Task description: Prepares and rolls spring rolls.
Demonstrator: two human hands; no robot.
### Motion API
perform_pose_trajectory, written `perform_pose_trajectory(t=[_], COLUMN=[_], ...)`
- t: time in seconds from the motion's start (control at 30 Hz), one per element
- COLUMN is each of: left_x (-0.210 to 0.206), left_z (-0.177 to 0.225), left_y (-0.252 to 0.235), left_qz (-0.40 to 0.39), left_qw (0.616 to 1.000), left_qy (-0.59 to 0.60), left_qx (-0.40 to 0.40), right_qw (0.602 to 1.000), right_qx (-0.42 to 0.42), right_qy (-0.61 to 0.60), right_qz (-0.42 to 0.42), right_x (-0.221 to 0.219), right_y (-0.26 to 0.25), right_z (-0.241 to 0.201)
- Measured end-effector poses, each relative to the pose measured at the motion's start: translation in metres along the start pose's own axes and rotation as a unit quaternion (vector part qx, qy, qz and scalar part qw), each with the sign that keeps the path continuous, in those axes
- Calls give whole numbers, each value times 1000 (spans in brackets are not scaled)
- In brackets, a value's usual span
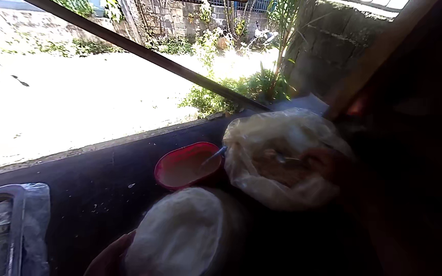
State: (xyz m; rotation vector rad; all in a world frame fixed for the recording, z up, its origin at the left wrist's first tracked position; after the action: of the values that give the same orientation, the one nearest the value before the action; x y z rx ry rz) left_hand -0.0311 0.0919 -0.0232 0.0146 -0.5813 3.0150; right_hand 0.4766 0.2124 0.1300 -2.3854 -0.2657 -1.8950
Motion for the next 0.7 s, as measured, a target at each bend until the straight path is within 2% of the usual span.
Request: perform_pose_trajectory(t=[0.1, 0.2, 0.3, 0.4, 0.47, 0.57, 0.7], left_x=[-3, -1, 2, 3, 4, 3, 3], left_z=[6, 9, 3, 0, -1, -2, -2], left_y=[-2, -1, 1, 0, 0, 0, 0], left_qz=[24, 38, 39, 31, 29, 33, 31], left_qw=[999, 997, 997, 997, 997, 998, 998], left_qy=[-44, -61, -57, -68, -72, -56, -52], left_qx=[-3, 9, 26, 23, 14, 5, -2], right_qw=[997, 989, 974, 944, 926, 897, 887], right_qx=[51, 127, 215, 321, 361, 403, 406], right_qy=[22, 27, 27, 66, 105, 161, 172], right_qz=[57, 76, 58, 39, 38, 85, 135], right_x=[20, 15, -7, -37, -66, -91, -79], right_y=[9, 9, 15, 30, 42, 58, 65], right_z=[-11, -42, -110, -189, -223, -246, -247])
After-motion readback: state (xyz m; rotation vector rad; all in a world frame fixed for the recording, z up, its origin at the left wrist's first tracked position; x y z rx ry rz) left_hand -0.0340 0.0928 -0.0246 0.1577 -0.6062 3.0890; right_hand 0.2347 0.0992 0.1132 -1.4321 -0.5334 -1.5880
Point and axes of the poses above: each hand's wrist, its own y-axis away from the middle knuckle, its own x-axis out of the back of the hand, z = x × y, the point moved 7 cm from there along -y, towards the middle knuckle, and after that the axes turned 10 degrees about y, right-handed, at the moved point
